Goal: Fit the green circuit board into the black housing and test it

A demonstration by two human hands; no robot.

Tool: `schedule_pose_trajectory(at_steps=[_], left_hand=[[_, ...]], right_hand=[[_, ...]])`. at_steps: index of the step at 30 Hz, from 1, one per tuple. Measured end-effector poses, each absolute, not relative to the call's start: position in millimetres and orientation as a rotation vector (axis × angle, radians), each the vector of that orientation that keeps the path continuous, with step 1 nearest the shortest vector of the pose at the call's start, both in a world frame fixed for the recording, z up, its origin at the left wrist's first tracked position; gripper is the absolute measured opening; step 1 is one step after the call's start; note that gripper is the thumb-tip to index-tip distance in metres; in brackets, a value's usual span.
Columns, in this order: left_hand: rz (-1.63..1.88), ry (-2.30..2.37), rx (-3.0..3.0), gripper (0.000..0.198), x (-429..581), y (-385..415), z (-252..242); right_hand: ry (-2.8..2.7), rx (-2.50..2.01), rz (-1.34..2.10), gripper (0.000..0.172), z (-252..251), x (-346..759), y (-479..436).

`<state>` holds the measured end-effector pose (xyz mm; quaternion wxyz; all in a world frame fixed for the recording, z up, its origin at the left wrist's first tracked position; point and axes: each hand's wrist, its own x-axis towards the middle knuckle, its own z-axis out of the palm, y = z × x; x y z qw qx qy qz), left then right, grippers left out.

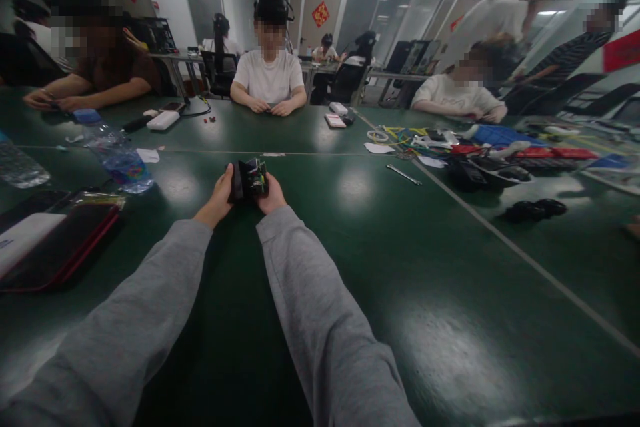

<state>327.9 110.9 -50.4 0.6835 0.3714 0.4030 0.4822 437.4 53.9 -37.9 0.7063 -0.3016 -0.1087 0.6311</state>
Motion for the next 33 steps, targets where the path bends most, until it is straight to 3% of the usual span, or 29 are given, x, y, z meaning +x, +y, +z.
schedule_pose_trajectory(at_steps=[6, 13, 17, 23, 33], left_hand=[[1.104, 0.951, 0.844, 0.04, 332, 109, -49], [1.178, 1.0, 0.849, 0.04, 338, 111, -53], [1.175, 0.996, 0.84, 0.041, 338, 112, -54], [1.217, 0.976, 0.843, 0.042, 340, 115, -58], [1.207, 0.965, 0.829, 0.042, 338, 113, -57]], right_hand=[[-0.291, -0.723, 1.402, 0.013, -38, 443, 52], [-0.321, -0.702, 1.38, 0.019, -38, 443, 48], [-0.381, -0.742, 1.354, 0.013, -38, 443, 47], [-0.434, -0.803, 1.276, 0.028, -40, 442, 48], [-0.456, -0.792, 1.225, 0.013, -46, 438, 55]])
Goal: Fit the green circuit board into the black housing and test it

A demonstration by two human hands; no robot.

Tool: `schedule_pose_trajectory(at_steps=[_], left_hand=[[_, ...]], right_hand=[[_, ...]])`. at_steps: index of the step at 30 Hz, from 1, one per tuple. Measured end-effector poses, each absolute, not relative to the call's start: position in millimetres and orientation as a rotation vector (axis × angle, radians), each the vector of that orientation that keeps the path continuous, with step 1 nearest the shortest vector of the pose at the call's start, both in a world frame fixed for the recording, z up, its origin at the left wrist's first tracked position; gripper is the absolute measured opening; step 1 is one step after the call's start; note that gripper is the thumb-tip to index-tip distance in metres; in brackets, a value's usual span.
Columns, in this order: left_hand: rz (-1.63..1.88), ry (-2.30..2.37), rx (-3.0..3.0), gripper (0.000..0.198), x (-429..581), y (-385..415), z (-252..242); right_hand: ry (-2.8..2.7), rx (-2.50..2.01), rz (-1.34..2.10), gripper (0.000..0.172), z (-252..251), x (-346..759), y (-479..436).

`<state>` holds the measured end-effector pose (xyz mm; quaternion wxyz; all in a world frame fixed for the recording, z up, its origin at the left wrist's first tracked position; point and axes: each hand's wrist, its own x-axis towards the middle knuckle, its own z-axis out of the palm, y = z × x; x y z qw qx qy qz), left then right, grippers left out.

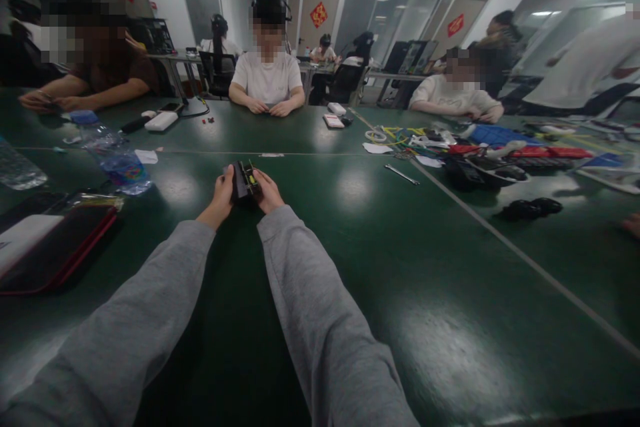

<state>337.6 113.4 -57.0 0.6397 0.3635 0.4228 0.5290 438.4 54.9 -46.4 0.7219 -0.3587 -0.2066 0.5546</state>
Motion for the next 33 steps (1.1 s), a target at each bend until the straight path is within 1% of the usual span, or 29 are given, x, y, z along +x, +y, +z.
schedule_pose_trajectory(at_steps=[2, 6, 10, 14, 19, 23, 28, 33], left_hand=[[1.211, 0.957, 0.812, 0.042, 338, 112, -56], [1.263, 0.922, 0.799, 0.043, 338, 110, -55], [1.24, 0.93, 0.768, 0.042, 338, 108, -53], [1.171, 0.891, 0.72, 0.038, 335, 108, -49], [0.951, 0.646, 0.548, 0.043, 316, 112, -44], [0.934, 0.494, 0.394, 0.043, 302, 114, -41], [0.915, 0.595, 0.409, 0.041, 307, 113, -39], [0.927, 0.582, 0.406, 0.041, 308, 114, -41]], right_hand=[[-0.454, -0.791, 1.208, 0.013, -46, 437, 55], [-0.506, -0.797, 1.16, 0.021, -45, 433, 53], [-0.511, -0.816, 1.168, 0.017, -43, 432, 52], [-0.572, -0.802, 1.215, 0.02, -44, 434, 51], [-0.661, -0.797, 1.261, 0.02, -46, 438, 50], [-0.596, -0.79, 1.302, 0.018, -46, 442, 49], [-0.543, -0.794, 1.321, 0.019, -44, 443, 48], [-0.543, -0.786, 1.326, 0.019, -44, 443, 47]])
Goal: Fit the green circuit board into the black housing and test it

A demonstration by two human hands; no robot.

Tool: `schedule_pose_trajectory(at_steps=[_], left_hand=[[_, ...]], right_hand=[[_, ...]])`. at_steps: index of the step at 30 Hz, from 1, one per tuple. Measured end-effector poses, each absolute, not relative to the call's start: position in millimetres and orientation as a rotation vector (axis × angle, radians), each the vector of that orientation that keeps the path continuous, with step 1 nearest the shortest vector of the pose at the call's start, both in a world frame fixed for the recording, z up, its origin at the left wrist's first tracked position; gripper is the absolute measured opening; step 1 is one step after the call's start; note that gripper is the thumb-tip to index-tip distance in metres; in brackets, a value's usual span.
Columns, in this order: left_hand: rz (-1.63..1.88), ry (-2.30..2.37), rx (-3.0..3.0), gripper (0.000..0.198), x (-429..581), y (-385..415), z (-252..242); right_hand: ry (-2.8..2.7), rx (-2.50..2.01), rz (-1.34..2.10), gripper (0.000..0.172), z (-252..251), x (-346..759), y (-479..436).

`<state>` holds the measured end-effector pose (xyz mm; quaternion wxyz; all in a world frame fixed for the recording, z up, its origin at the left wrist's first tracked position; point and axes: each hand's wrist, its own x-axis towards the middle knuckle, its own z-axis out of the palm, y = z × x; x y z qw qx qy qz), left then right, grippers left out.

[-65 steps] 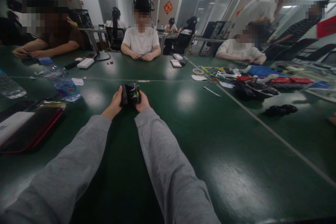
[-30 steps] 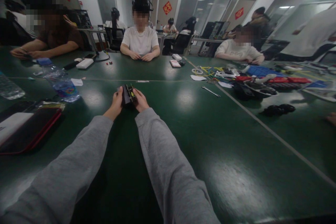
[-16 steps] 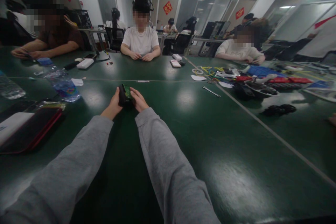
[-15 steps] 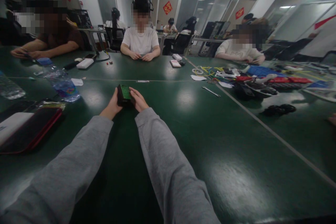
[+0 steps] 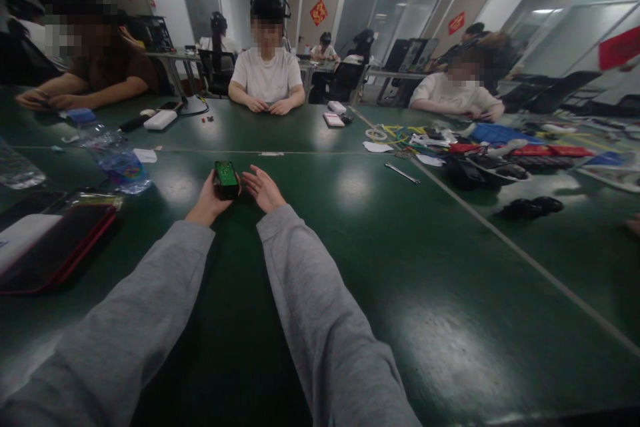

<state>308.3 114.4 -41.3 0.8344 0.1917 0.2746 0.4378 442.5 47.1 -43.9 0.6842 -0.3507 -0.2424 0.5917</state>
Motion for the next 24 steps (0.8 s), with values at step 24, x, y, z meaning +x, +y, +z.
schedule_pose_trajectory(at_steps=[24], left_hand=[[0.864, 0.511, 0.613, 0.032, 308, 101, -30]], right_hand=[[-0.542, -0.765, 1.339, 0.021, -45, 442, 48]])
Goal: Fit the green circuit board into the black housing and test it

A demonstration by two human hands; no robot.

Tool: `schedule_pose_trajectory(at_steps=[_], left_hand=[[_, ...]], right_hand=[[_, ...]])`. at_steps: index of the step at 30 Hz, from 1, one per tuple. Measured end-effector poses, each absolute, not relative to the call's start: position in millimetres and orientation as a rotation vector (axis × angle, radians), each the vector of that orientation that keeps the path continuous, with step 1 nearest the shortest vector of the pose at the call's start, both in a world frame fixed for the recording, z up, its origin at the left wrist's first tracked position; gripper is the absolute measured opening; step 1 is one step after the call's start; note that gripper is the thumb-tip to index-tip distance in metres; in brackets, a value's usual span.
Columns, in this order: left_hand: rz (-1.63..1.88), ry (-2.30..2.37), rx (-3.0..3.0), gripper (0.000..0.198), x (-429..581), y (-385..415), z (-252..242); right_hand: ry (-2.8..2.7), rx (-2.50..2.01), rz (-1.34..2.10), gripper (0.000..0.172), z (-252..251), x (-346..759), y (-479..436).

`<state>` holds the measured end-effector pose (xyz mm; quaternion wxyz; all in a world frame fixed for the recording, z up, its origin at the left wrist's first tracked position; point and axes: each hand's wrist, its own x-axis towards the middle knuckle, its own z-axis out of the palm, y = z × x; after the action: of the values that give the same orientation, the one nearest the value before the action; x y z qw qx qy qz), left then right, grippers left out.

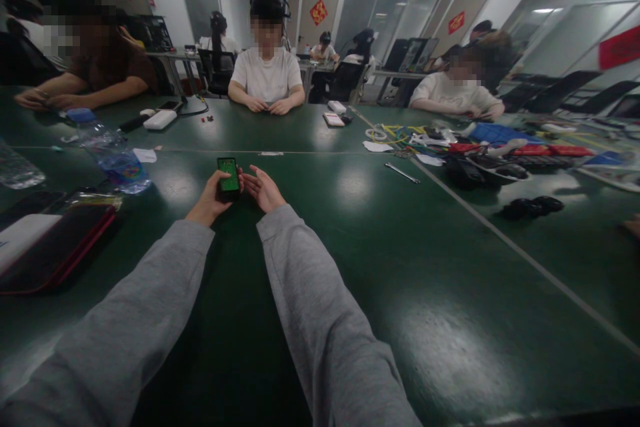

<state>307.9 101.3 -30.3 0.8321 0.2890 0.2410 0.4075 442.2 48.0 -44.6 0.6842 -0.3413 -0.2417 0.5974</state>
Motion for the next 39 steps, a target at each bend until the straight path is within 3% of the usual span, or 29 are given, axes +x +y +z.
schedule_pose_trajectory(at_steps=[19, 26, 33, 39], left_hand=[[0.707, 0.611, 0.908, 0.051, 314, 94, -37], [0.882, 0.626, 0.91, 0.042, 324, 95, -40], [0.968, 0.637, 0.597, 0.02, 331, 107, -45], [1.013, 0.746, 0.609, 0.013, 338, 107, -46]], right_hand=[[-0.404, -0.754, 1.331, 0.011, -46, 444, 54], [-0.443, -0.778, 1.361, 0.019, -44, 444, 51], [-0.443, -0.827, 1.351, 0.018, -42, 442, 50], [-0.391, -0.835, 1.32, 0.02, -42, 441, 53]])
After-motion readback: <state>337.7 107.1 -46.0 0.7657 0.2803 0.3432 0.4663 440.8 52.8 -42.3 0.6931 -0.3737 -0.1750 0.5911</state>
